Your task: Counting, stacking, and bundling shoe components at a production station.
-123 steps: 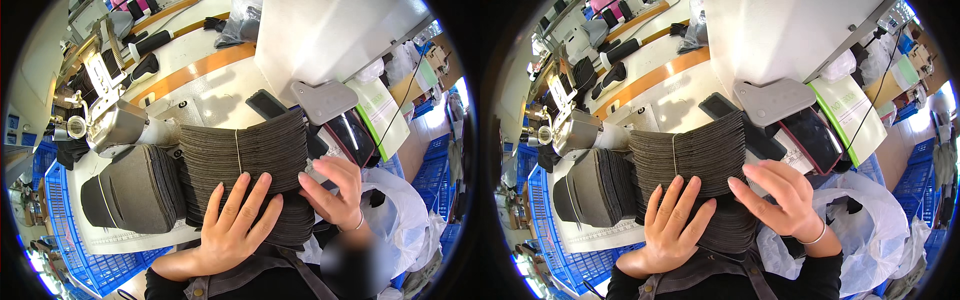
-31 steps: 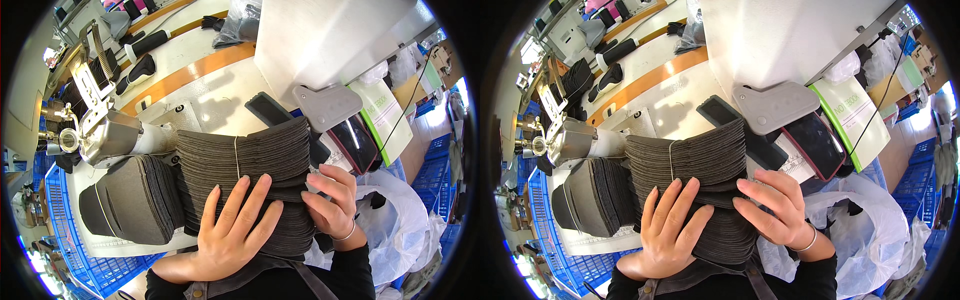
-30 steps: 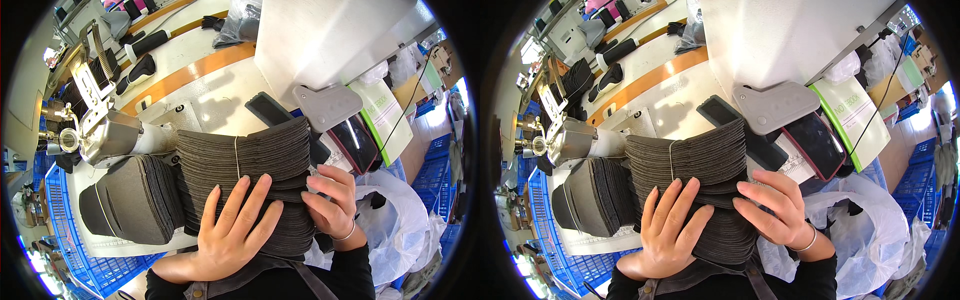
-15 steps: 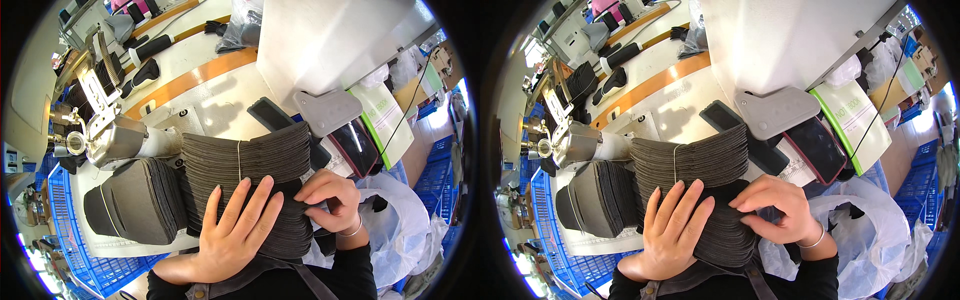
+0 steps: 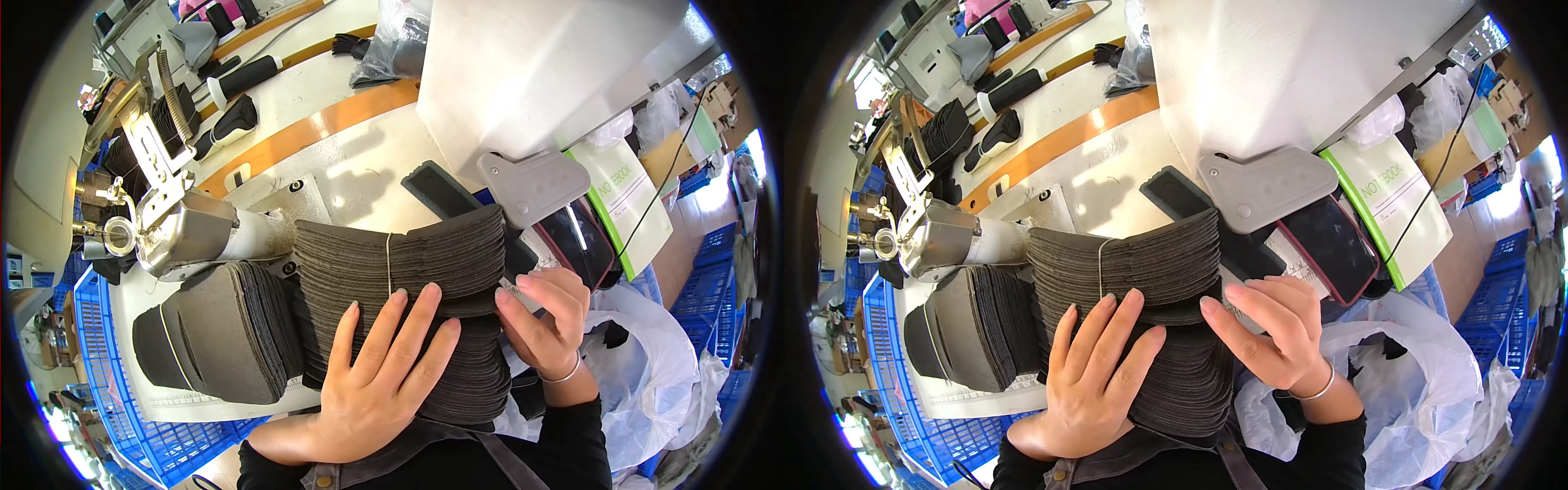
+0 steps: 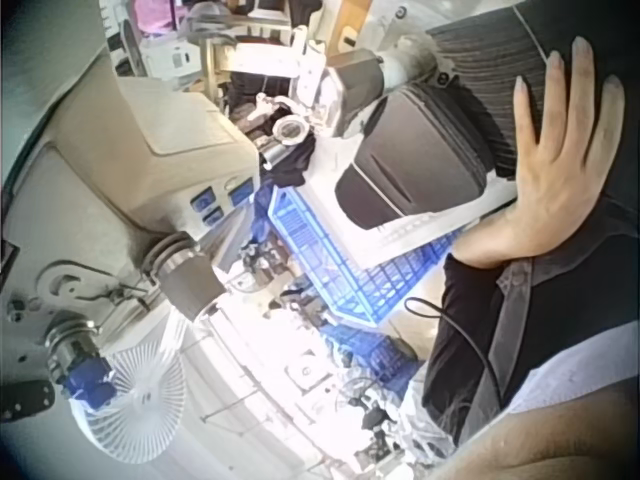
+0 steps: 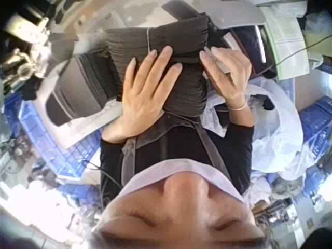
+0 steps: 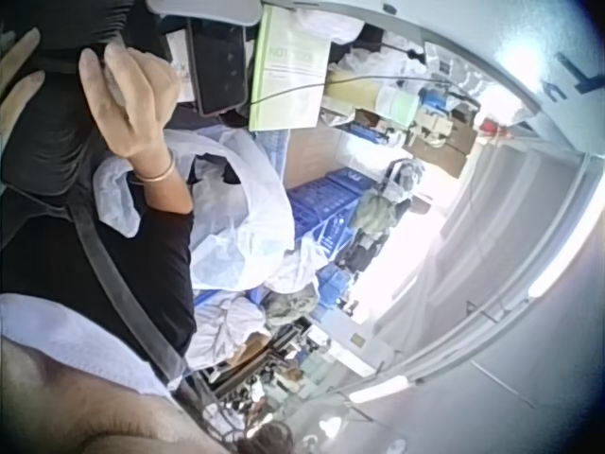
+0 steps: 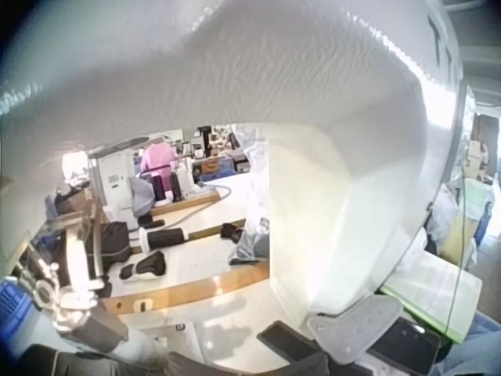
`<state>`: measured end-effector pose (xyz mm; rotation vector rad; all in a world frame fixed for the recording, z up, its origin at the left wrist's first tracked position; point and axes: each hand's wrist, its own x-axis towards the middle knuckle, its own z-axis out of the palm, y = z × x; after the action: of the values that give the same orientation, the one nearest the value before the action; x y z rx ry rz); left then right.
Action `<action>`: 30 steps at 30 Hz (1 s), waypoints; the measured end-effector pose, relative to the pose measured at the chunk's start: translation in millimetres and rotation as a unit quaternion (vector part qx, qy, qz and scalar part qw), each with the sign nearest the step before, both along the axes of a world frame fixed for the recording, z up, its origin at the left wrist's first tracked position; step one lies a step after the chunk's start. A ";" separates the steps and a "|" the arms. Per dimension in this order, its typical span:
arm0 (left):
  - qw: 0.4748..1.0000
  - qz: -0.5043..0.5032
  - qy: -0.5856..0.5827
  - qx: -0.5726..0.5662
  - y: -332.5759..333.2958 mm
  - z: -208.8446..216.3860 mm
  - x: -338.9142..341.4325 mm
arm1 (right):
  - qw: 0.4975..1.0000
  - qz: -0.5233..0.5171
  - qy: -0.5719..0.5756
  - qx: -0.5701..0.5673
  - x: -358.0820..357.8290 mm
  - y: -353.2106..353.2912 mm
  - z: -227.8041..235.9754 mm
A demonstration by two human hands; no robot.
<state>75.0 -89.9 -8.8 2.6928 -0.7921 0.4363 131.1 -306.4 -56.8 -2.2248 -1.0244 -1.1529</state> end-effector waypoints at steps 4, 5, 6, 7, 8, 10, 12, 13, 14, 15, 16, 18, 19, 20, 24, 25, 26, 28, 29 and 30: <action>1.000 0.004 0.001 -0.003 -0.8 -0.1 -0.2 | 0.998 0.018 0.046 0.038 -1.9 2.0 3.3; 1.000 0.004 0.001 -0.003 -0.8 -0.3 -0.3 | 0.997 0.020 0.062 0.041 -2.3 2.6 4.6; 1.000 0.005 0.001 -0.003 -0.8 -0.5 -0.5 | 0.997 0.020 0.063 0.041 -2.0 3.3 4.3; 1.000 0.005 0.001 -0.003 -0.7 -0.6 -0.4 | 0.996 0.027 0.072 0.045 -1.4 3.9 4.3; 1.000 0.004 0.002 -0.004 -0.6 -0.8 -0.5 | 0.995 0.033 0.081 0.049 -1.0 4.3 4.2; 1.000 0.006 0.003 -0.005 -0.1 -1.1 -0.6 | 0.996 0.028 0.070 0.040 -2.3 4.4 2.8; 1.000 0.008 0.004 -0.008 1.6 -1.5 -0.4 | 0.997 0.024 0.060 0.031 -3.2 6.0 1.1; 1.000 0.006 0.003 -0.006 -0.2 -0.8 -0.5 | 0.998 0.021 0.058 0.033 -4.5 4.2 0.5; 1.000 0.005 0.001 -0.004 -1.8 -0.1 -0.6 | 0.998 0.018 0.056 0.034 -5.4 2.6 0.0; 1.000 0.004 0.001 -0.002 -3.4 0.5 -0.8 | 0.998 0.017 0.055 0.035 -6.1 0.9 -0.2; 1.000 0.003 0.000 -0.004 -2.6 0.0 -0.4 | 0.997 0.020 0.057 0.038 -5.8 1.5 -0.6; 1.000 0.003 -0.001 -0.005 -1.9 -0.5 0.1 | 0.997 0.023 0.059 0.041 -5.5 2.2 -0.7; 1.000 0.004 0.001 -0.006 -1.7 -0.8 0.1 | 0.998 0.022 0.053 0.036 -5.3 2.7 -1.0; 1.000 0.005 0.003 -0.007 -1.5 -0.9 0.0 | 0.998 0.020 0.048 0.031 -5.1 3.1 -1.3; 1.000 0.006 0.004 -0.005 -1.4 -0.3 -0.6 | 0.998 0.026 0.045 0.033 -3.9 4.0 -0.5; 1.000 0.006 0.002 -0.006 -1.6 -0.5 -0.5 | 0.996 0.040 0.060 0.048 -2.9 4.5 0.9; 1.000 0.006 0.000 -0.007 -1.8 -0.8 -0.5 | 0.994 0.053 0.076 0.064 -2.0 4.9 1.9; 1.000 0.005 -0.003 -0.008 -1.7 -1.7 -0.7 | 0.993 0.063 0.076 0.071 0.2 5.6 1.3; 1.000 0.005 -0.005 -0.008 -1.5 -1.9 -0.8 | 0.991 0.075 0.077 0.079 0.9 5.9 0.9; 1.000 0.005 -0.005 -0.008 -1.3 -1.7 -0.8 | 0.991 0.075 0.077 0.080 0.8 5.8 0.9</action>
<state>74.2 -91.3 -10.5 2.6842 -0.7744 0.4568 131.9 -300.6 -55.9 -2.0391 -0.9825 -0.9483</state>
